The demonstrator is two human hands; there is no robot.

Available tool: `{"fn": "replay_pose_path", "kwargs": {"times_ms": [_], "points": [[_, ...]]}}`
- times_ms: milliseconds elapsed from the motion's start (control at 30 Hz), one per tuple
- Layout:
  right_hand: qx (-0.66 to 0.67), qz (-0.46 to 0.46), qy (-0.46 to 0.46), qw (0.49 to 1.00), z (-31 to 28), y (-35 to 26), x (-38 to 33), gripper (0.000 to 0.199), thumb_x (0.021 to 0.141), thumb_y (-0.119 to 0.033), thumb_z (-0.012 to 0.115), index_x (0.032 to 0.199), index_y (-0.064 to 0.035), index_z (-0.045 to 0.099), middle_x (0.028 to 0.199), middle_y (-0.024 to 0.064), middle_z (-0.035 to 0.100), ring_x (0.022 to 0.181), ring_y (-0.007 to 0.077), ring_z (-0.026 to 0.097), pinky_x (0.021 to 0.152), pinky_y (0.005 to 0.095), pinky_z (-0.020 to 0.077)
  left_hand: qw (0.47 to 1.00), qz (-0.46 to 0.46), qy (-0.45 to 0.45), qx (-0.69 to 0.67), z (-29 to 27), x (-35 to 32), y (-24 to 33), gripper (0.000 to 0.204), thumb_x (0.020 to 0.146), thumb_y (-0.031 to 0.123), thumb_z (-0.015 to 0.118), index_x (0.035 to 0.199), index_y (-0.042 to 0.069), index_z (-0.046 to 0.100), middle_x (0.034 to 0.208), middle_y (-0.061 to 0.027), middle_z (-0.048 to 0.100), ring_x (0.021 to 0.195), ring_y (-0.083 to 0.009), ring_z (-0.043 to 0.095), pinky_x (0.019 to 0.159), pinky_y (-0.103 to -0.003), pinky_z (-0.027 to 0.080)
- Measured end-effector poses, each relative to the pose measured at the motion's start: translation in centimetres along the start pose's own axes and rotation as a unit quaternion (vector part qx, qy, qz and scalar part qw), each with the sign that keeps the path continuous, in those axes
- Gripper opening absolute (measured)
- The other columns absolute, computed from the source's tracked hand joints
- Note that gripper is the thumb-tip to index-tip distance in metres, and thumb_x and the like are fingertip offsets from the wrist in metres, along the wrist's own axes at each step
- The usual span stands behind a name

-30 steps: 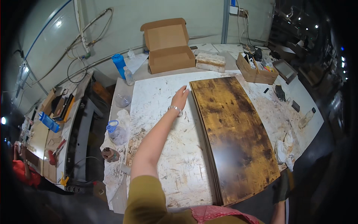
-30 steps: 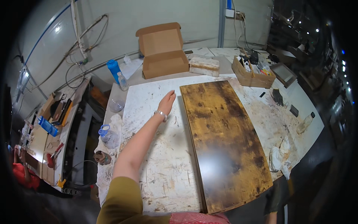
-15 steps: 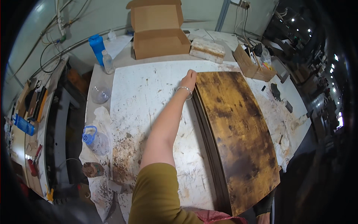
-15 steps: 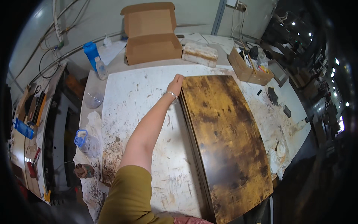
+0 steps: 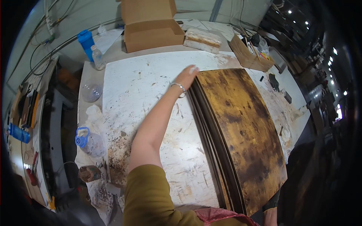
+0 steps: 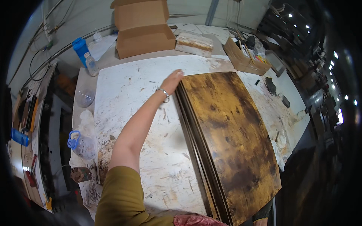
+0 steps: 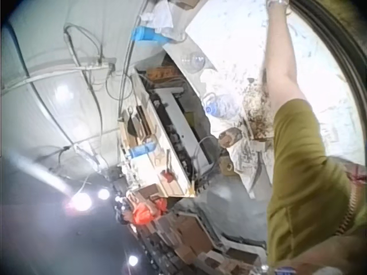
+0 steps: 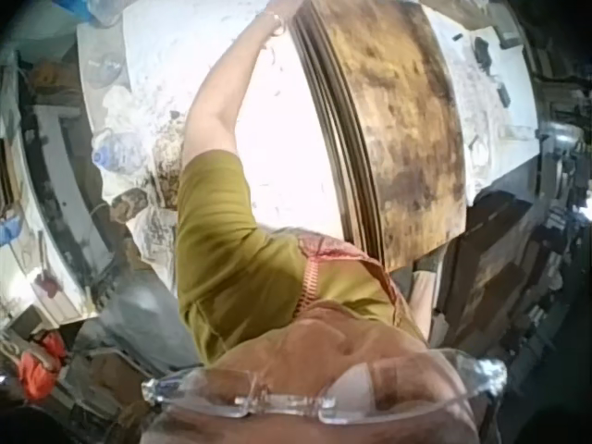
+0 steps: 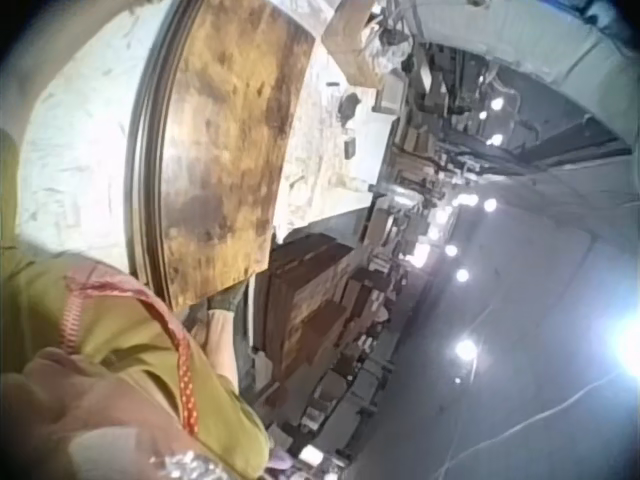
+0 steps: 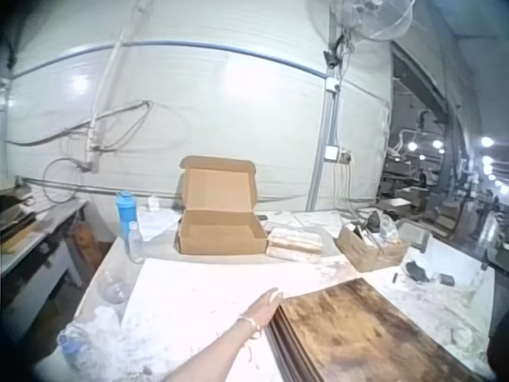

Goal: The person dips a small wooden block into a container of dark liquid, then rubs it across the surface and edges of several wooden boards stacked on a table. The person then uses a white cloth to wipe the liquid onto the boards and stacks them together.

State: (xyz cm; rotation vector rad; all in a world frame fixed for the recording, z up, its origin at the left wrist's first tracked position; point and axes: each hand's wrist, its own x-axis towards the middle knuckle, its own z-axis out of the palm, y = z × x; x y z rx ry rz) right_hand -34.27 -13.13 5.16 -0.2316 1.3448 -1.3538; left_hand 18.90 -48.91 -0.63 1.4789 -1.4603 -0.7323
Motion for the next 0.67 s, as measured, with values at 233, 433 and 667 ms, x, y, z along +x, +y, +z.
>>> {"fn": "replay_pose_path", "kwargs": {"times_ms": [233, 433, 667], "points": [[0.013, -0.017, -0.002, 1.0, -1.1, 0.0, 0.1, 0.061, 0.089, -0.055, 0.05, 0.132, -0.0122, 0.048, 0.13, 0.008, 0.053, 0.113, 0.0271, 0.053, 0.096, 0.0431, 0.043, 0.986, -0.163, -0.015, -0.016, -0.7, 0.4, -0.9, 0.074, 0.092, 0.059, 0.019, 0.103, 0.006, 0.069, 0.114, -0.0251, 0.06, 0.113, -0.0389, 0.052, 0.101, -0.038, 0.035], [0.022, -0.031, -0.057, 0.998, -3.5, 0.4, 1.0, 0.06, 0.09, -0.055, 0.047, 0.133, -0.0127, 0.047, 0.13, 0.0081, 0.053, 0.113, 0.0267, 0.054, 0.097, 0.0428, 0.0423, 0.978, -0.186, -0.03, -0.094, 0.1, 0.7, -3.7, 0.069, 0.09, 0.057, 0.028, 0.113, 0.001, 0.063, 0.118, -0.0266, 0.057, 0.113, -0.039, 0.052, 0.1, -0.038, 0.036], [0.132, 0.069, -0.076, 0.986, 6.1, 0.1, -5.5, 0.063, 0.089, -0.056, 0.048, 0.133, -0.0101, 0.047, 0.131, 0.0111, 0.053, 0.116, 0.0292, 0.052, 0.1, 0.0459, 0.0405, 0.983, -0.086, -0.149, -0.071, 4.4, 3.3, -0.5, 0.067, 0.093, 0.055, 0.03, 0.139, 0.006, 0.04, 0.139, -0.0113, 0.046, 0.125, -0.0226, 0.044, 0.101, -0.04, 0.036]]}}
